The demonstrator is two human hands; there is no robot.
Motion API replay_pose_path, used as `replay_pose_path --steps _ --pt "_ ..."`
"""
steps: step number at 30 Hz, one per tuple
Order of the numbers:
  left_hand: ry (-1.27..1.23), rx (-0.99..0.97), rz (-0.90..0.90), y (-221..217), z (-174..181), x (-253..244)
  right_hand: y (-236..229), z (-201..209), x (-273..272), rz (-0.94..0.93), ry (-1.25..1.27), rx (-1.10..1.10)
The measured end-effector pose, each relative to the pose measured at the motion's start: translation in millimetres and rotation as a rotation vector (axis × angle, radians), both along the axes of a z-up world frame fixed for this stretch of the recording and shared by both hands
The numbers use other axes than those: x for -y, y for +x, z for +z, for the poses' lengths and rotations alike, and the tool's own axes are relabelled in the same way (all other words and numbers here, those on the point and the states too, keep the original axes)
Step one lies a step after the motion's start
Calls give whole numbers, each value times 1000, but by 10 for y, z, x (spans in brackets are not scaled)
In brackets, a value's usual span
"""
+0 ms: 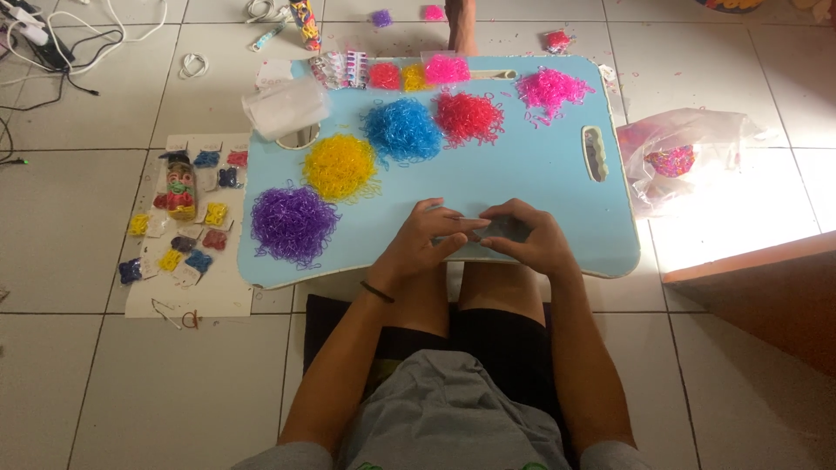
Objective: The person is sorting and packing small, colorful rubber bands into small clear plastic bags on a low table.
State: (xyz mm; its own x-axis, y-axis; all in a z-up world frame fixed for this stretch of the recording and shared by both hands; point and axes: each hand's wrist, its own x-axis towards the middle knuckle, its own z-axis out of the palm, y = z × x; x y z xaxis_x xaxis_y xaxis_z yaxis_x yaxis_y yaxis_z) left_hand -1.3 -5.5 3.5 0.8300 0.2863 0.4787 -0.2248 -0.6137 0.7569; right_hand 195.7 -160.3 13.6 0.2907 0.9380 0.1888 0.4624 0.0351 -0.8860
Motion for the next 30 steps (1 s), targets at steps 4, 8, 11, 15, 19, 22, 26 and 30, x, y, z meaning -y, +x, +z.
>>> replay_pose_path --steps 4,8,11,15,19,22,26,30 --pt "-62 24 -42 -25 56 10 61 -120 7 4 0 -40" --pt "-201 95 -22 -64 71 -27 58 -84 -16 -2 40 -113" --pt "-356 148 36 -85 91 -67 70 -169 -7 -49 64 -174" --pt "-408 47 126 38 -88 -96 134 -209 -22 -71 124 -289" --pt "-251 -39 113 215 -20 50 112 -145 -26 -59 159 -304" --pt "-316 -64 110 361 24 240 126 -215 -19 -70 145 -261" --pt "-481 195 153 548 162 443 263 -382 -16 -50 148 -247" --pt "-481 323 230 553 307 477 132 -169 -42 7 127 -276"
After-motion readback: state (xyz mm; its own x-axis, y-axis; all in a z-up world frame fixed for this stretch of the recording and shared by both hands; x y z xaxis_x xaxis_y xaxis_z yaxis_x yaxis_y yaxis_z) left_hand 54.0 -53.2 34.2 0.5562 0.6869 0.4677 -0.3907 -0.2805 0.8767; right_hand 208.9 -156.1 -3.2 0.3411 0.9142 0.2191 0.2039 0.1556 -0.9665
